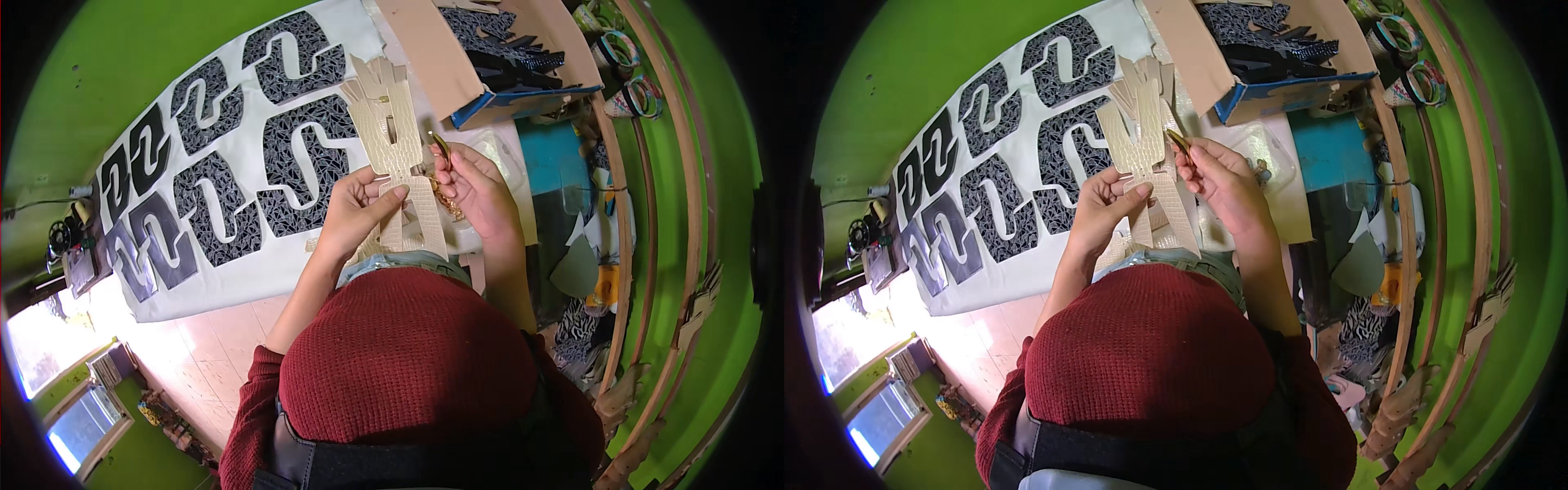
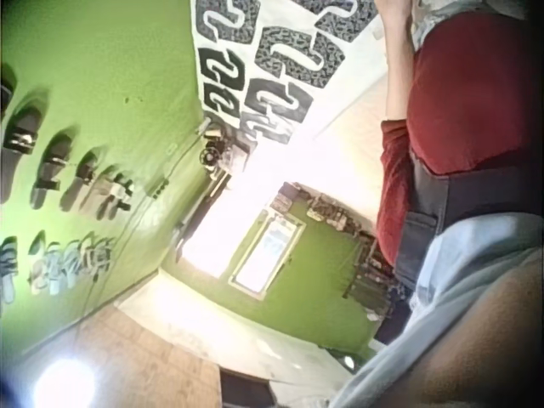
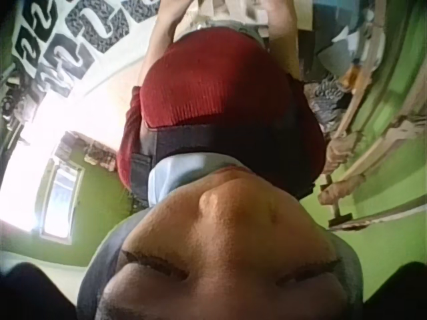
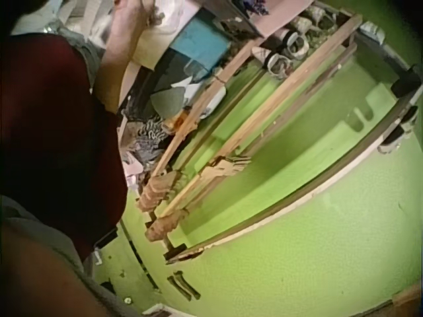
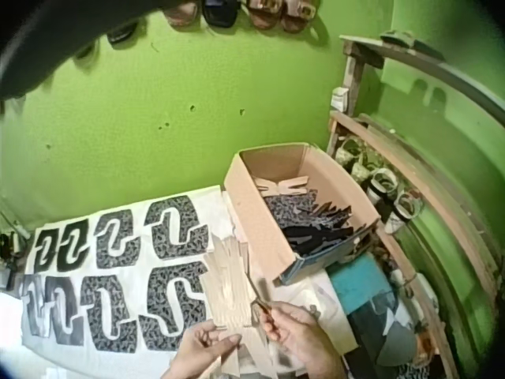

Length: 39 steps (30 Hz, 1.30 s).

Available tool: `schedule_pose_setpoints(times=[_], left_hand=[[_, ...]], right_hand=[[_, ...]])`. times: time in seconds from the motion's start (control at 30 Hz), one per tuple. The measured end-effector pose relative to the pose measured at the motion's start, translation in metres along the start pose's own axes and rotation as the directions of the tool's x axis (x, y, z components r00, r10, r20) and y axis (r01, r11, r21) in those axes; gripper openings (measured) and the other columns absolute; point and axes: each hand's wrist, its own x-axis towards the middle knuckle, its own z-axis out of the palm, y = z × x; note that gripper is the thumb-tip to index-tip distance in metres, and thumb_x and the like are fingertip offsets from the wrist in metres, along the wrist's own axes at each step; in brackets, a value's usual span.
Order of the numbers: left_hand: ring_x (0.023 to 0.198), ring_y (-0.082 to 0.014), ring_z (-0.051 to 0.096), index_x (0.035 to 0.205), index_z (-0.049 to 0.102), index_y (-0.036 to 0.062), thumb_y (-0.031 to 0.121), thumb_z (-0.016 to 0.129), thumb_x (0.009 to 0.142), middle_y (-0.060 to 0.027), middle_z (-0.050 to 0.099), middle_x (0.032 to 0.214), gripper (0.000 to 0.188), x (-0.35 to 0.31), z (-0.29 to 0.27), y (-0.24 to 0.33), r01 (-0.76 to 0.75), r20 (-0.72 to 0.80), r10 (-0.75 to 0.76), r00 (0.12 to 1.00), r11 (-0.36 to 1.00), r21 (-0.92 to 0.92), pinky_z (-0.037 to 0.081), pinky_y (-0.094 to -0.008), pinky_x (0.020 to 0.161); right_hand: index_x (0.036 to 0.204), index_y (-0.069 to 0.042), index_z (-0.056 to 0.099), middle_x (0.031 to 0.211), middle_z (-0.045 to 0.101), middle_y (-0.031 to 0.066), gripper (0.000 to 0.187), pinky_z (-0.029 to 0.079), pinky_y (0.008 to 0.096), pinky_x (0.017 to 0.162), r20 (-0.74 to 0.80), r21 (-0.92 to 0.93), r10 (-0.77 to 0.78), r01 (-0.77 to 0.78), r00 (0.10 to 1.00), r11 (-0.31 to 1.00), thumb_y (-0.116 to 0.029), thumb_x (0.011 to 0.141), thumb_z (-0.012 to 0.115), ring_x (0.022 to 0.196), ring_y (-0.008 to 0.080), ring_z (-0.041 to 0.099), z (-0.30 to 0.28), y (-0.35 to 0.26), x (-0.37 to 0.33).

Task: Attaching small decorative metal pieces to pre-cut patterned shoe upper components at a workstation.

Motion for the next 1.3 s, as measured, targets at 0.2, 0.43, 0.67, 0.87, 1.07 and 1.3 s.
schedule_pose_setpoints(times=[0.2,0.43,0.67,0.87,1.07,1.3], left_hand=[[0.091,-0.0131,0.061,0.108,0.052,-0.0056,-0.001,0.060,0.082,-0.0135,0.063,0.102,0.027,-0.015,0.008,0.013,-0.276,-0.190,0.253,0.949,0.956,-0.102,0.048,-0.0221,0.080],[0.088,-0.0149,0.061,0.105,0.048,-0.0033,0.002,0.056,0.085,-0.0118,0.061,0.098,0.022,-0.019,0.016,0.002,-0.486,-0.301,0.418,0.857,0.850,-0.204,0.050,-0.0251,0.077],[0.085,-0.0155,0.059,0.105,0.048,0.0009,0.026,0.049,0.092,-0.0102,0.060,0.097,0.028,-0.033,0.003,0.002,-0.411,-0.157,0.385,0.910,0.779,-0.473,0.049,-0.0309,0.078],[0.083,-0.0173,0.060,0.099,0.054,0.0014,0.028,0.043,0.095,-0.0090,0.062,0.093,0.029,-0.034,0.010,-0.003,-0.512,-0.268,0.440,0.857,0.782,-0.355,0.048,-0.0339,0.080],[0.094,-0.0187,0.058,0.107,0.053,-0.0005,0.026,0.043,0.095,-0.0130,0.060,0.103,0.031,-0.035,0.020,0.004,-0.591,-0.301,0.534,0.790,0.793,-0.145,0.046,-0.0350,0.084],[0.081,-0.0091,0.054,0.100,0.058,-0.0017,0.008,0.062,0.085,-0.0045,0.061,0.090,0.019,-0.040,0.011,0.006,-0.653,-0.314,0.638,0.703,0.754,0.070,0.043,-0.0225,0.072]], right_hand=[[0.105,0.004,0.055,0.092,0.061,0.0089,0.020,0.044,0.0200,0.066,0.089,-0.364,-0.155,0.177,0.984,0.915,-0.007,0.089,0.052,0.076,0.0090,0.056,0.030,-0.010,-0.011],[0.097,0.002,0.061,0.089,0.063,0.0085,0.015,0.047,0.0246,0.071,0.260,-0.597,-0.378,0.456,0.888,0.660,-0.005,0.084,0.058,0.079,0.0129,0.059,0.073,0.007,-0.019],[0.092,0.001,0.061,0.086,0.061,0.0119,0.011,0.048,0.0276,0.066,0.474,-0.735,-0.540,0.650,0.696,0.193,-0.002,0.083,0.056,0.077,0.0218,0.061,0.083,0.006,-0.016],[0.093,0.001,0.061,0.087,0.061,0.0119,0.011,0.048,0.0288,0.066,0.455,-0.745,-0.615,0.654,0.644,0.133,-0.002,0.082,0.058,0.076,0.0231,0.060,0.087,0.014,-0.020],[0.092,0.002,0.060,0.086,0.061,0.0115,0.011,0.047,0.0270,0.068,0.423,-0.755,-0.658,0.644,0.623,0.125,-0.004,0.082,0.060,0.077,0.0211,0.060,0.090,0.019,-0.025],[0.089,-0.001,0.062,0.082,0.062,0.0102,0.012,0.048,0.0286,0.065,0.405,-0.779,-0.685,0.620,0.606,0.088,-0.003,0.078,0.064,0.073,0.0231,0.061,0.089,0.018,-0.025]])
